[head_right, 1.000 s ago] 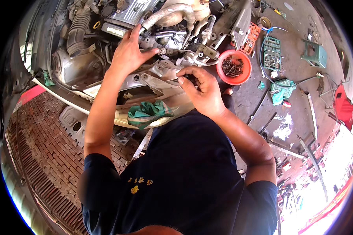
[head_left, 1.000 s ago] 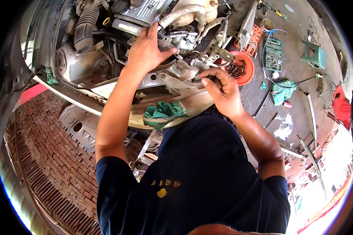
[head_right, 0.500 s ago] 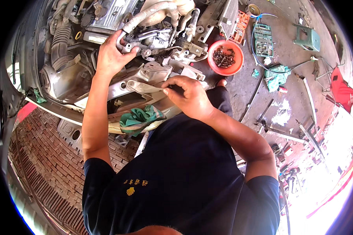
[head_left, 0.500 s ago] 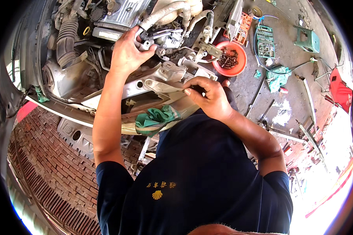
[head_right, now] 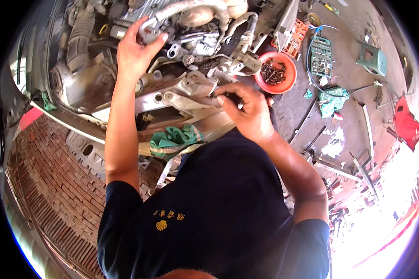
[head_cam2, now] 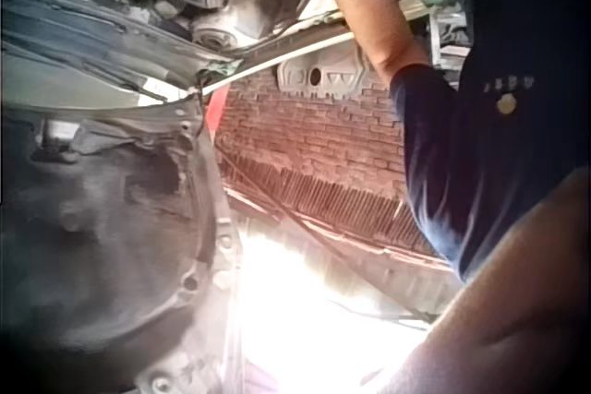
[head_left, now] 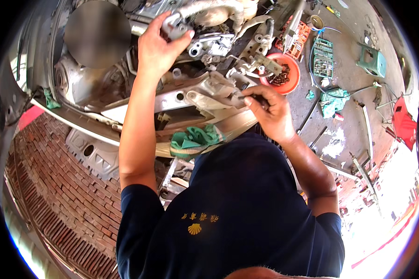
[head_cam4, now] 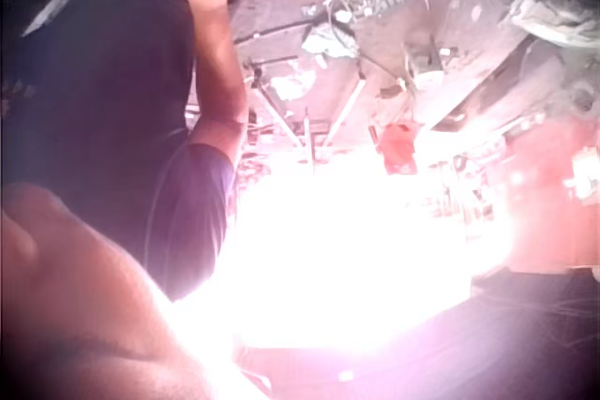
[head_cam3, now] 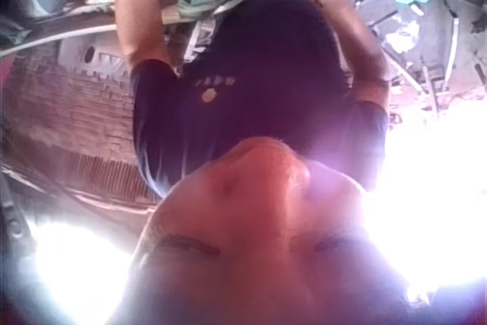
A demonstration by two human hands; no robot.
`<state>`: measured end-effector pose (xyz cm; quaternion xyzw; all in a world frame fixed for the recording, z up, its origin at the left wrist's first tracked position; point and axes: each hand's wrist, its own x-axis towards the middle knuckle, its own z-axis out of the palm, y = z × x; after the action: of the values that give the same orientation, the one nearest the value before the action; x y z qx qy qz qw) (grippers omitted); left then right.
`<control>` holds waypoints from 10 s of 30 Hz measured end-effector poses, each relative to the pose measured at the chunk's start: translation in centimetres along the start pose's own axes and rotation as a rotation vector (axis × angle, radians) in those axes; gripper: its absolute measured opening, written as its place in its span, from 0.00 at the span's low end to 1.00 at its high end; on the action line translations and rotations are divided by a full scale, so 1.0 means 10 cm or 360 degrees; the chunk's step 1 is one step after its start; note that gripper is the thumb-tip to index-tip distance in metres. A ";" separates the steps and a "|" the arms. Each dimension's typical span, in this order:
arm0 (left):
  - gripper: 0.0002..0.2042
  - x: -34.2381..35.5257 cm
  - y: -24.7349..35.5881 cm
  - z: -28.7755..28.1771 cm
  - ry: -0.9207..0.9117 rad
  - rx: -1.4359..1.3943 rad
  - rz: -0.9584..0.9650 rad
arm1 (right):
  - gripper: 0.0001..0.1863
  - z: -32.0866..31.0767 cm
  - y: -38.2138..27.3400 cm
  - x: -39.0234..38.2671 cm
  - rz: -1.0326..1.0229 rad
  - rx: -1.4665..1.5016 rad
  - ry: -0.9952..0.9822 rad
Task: The person works on a car engine by hand, cleaning components with a cloth and handling various metal parts. The person reaches into a basin to retrieve fasteners and fits them onto the engine assembly.
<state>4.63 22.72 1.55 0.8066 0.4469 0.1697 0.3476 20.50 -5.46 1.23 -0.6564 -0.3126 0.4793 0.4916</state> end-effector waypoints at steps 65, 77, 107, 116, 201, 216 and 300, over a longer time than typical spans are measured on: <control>0.10 0.21 -0.27 -0.09 -0.0428 -0.1774 -0.0562 | 0.22 0.59 0.47 1.36 0.0372 0.1484 -0.0091; 0.14 0.22 -0.32 -0.11 -0.0409 -0.1818 -0.0638 | 0.21 0.66 0.44 1.43 0.0433 0.1578 -0.0246; 0.25 0.17 -0.28 -0.15 -0.0671 -0.1415 -0.0500 | 0.21 0.67 0.40 1.45 0.0534 0.1585 -0.0261; 0.26 0.18 -0.26 -0.16 -0.0655 -0.1424 -0.0502 | 0.22 0.66 0.39 1.44 0.0555 0.1685 -0.0244; 0.19 0.13 -0.43 0.09 -0.0147 -0.0326 0.0242 | 0.13 0.39 -1.39 1.30 -0.1062 -0.1053 -0.0210; 0.22 0.01 -0.19 0.22 -0.0272 0.0432 0.0169 | 0.11 -0.53 0.03 0.02 -0.0285 0.0003 0.0307; 0.27 0.31 -0.21 0.25 -0.0252 0.0592 -0.0411 | 0.07 -0.80 1.63 -0.43 -0.0078 0.1010 -0.0162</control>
<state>6.50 25.00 -1.85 0.8037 0.5414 -0.0252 0.2458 25.55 -17.26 -12.35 -0.4377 -0.1874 0.5730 0.6671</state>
